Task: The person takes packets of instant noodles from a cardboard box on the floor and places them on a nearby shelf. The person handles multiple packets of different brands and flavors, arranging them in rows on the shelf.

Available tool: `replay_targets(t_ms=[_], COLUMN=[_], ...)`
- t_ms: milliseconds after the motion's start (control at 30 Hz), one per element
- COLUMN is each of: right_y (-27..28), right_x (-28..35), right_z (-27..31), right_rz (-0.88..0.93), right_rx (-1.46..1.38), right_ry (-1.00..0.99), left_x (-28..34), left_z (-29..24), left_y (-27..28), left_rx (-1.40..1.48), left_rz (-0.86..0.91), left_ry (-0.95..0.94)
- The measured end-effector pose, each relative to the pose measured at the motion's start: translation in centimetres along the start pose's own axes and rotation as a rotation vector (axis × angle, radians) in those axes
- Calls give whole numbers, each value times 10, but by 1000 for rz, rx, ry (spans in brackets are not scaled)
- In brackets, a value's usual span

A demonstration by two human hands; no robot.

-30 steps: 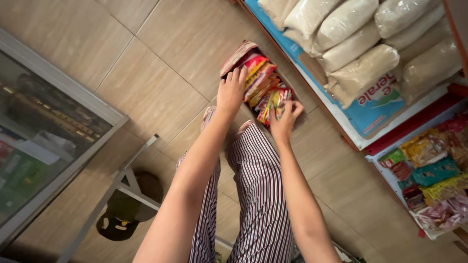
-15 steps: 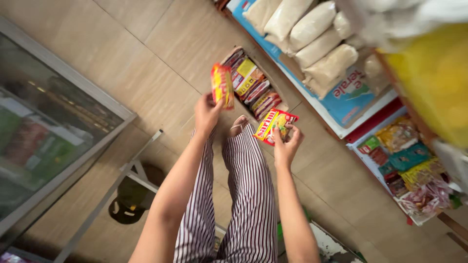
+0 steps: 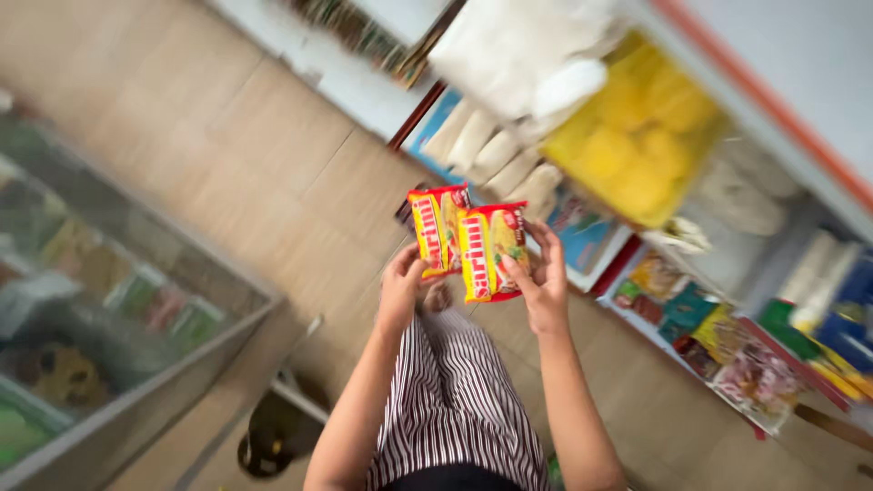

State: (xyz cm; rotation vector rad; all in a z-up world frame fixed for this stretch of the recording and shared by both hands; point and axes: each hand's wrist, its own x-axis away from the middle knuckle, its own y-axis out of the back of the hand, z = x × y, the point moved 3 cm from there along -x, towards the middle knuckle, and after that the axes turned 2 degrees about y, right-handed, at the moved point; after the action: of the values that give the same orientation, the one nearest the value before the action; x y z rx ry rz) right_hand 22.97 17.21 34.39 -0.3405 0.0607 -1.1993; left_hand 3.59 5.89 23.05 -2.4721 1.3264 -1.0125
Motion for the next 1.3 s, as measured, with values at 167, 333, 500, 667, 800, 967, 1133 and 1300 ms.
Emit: replay_targets(t_ms=[167,333,500,667,800,967,1133,1300], right_y=[-9,-6,-15,-41,-66,-82,-68,-32], right_x=[10,12,-4,-28,-39,-51,-54,-104], right_z=[90,120,124,141,155,176,221,281], right_rz=[-10,-107,-242,-256,-254,-328,-562,-686], right_rx=[214,82,-163,-262,-162,4,637,1061], right_ry=[147,189,30,147,319,393,657,883], left_x=[42,44,22,-4,-10,-29,-48,-46], left_z=[-60,-115,-161,-198,-227,-274,-324,-359], left_y=[-73,-117,-150,-173,-186,-198,-203,-209], left_rx=[84,64,69,77,-118,-156,-226,-322], left_rz=[242,420,586,589,612,553,497,421], left_ry=[18,-36,-90,-42,-208,-269,-398,-597])
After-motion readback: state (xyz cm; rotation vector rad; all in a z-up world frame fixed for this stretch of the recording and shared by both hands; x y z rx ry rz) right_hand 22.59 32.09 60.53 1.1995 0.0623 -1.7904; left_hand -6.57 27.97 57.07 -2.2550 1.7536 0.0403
